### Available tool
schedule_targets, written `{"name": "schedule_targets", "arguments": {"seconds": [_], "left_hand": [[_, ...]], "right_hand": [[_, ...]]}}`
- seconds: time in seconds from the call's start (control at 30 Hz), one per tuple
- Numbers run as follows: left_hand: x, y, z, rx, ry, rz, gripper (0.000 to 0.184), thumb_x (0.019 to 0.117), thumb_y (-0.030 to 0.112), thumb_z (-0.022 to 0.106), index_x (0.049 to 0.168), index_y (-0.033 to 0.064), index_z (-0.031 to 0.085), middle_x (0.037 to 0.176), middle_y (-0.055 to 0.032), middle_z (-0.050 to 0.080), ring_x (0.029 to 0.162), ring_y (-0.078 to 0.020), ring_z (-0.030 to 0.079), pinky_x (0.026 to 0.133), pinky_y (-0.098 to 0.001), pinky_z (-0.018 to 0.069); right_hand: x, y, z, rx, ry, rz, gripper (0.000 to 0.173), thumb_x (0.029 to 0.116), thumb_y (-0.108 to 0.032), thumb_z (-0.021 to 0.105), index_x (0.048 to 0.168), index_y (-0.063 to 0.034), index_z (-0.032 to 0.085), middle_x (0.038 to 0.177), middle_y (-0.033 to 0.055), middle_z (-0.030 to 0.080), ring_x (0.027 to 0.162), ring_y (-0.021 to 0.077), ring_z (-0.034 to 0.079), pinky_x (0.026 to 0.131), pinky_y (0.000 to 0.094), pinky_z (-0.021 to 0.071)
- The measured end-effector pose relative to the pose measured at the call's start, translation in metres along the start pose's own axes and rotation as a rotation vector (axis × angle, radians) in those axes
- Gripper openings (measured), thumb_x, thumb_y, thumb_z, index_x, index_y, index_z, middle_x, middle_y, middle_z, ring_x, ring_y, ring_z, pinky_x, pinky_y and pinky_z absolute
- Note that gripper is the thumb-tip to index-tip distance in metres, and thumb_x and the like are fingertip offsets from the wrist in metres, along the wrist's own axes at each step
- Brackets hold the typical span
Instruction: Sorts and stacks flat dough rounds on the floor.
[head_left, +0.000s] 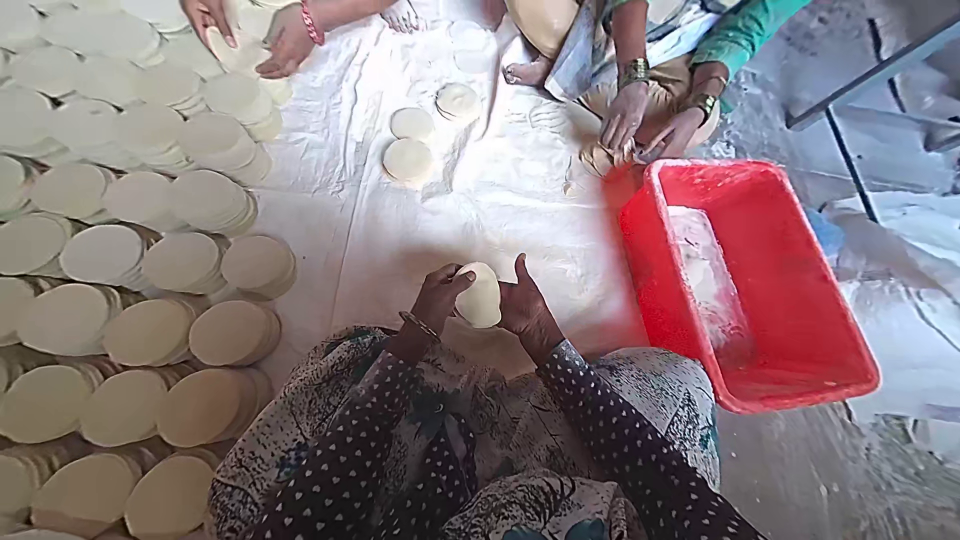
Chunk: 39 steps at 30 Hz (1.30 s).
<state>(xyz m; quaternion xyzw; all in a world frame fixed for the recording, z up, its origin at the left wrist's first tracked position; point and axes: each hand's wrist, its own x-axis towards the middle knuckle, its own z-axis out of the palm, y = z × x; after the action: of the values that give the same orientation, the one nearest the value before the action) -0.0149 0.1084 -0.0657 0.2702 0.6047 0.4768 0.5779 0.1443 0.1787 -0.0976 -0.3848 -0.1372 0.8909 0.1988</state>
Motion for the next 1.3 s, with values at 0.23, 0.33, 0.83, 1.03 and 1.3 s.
{"name": "schedule_targets", "arguments": {"seconds": [0.23, 0.33, 0.83, 1.03, 1.3], "left_hand": [[0.015, -0.001, 0.000, 0.232, 0.154, -0.096, 0.030, 0.1078, 0.009, 0.046, 0.133, -0.0044, 0.054, 0.120, -0.0275, 0.061, 0.107, -0.0349, 0.062, 0.093, -0.0506, 0.0501], [0.018, 0.002, -0.005, 0.080, 0.261, -0.136, 0.043, 0.1022, -0.002, 0.048, 0.145, -0.0005, 0.041, 0.116, -0.0244, 0.061, 0.089, -0.0293, 0.066, 0.077, -0.0443, 0.0572], [0.024, 0.009, -0.001, -0.282, 0.305, -0.265, 0.067, 0.1039, 0.003, 0.054, 0.157, 0.0037, 0.014, 0.109, -0.0218, 0.060, 0.074, -0.0232, 0.069, 0.063, -0.0345, 0.0590], [0.014, 0.006, 0.010, -0.141, 0.264, -0.216, 0.060, 0.1055, 0.004, 0.049, 0.156, -0.0018, 0.017, 0.117, -0.0250, 0.062, 0.075, -0.0189, 0.068, 0.066, -0.0337, 0.0575], [0.023, -0.028, -0.003, 0.593, 0.211, 0.106, 0.039, 0.1018, 0.012, 0.059, 0.134, -0.0084, 0.054, 0.120, -0.0269, 0.065, 0.102, -0.0310, 0.067, 0.088, -0.0479, 0.0540]], "right_hand": [[-0.003, -0.015, 0.026, -0.288, 0.226, -0.075, 0.024, 0.1020, -0.004, 0.057, 0.126, -0.0010, 0.058, 0.104, 0.0182, 0.072, 0.088, 0.0294, 0.074, 0.073, 0.0467, 0.0635], [0.008, -0.036, 0.037, -0.552, 0.198, -0.115, 0.029, 0.1006, -0.005, 0.061, 0.129, -0.0012, 0.059, 0.105, 0.0155, 0.071, 0.087, 0.0245, 0.073, 0.073, 0.0410, 0.0630], [0.269, -0.100, 0.151, -0.786, 0.501, -0.590, 0.042, 0.0911, -0.024, 0.078, 0.119, 0.0053, 0.066, 0.112, 0.0238, 0.069, 0.099, 0.0329, 0.069, 0.084, 0.0486, 0.0594], [0.190, -0.104, 0.192, -1.292, 0.568, -0.489, 0.041, 0.1017, -0.019, 0.064, 0.129, 0.0121, 0.060, 0.133, 0.0302, 0.062, 0.128, 0.0394, 0.059, 0.109, 0.0524, 0.0451], [0.009, -0.143, 0.076, -1.445, 0.340, -0.972, 0.034, 0.0958, -0.013, 0.072, 0.127, -0.0005, 0.067, 0.122, 0.0184, 0.069, 0.111, 0.0308, 0.068, 0.096, 0.0476, 0.0553]]}}
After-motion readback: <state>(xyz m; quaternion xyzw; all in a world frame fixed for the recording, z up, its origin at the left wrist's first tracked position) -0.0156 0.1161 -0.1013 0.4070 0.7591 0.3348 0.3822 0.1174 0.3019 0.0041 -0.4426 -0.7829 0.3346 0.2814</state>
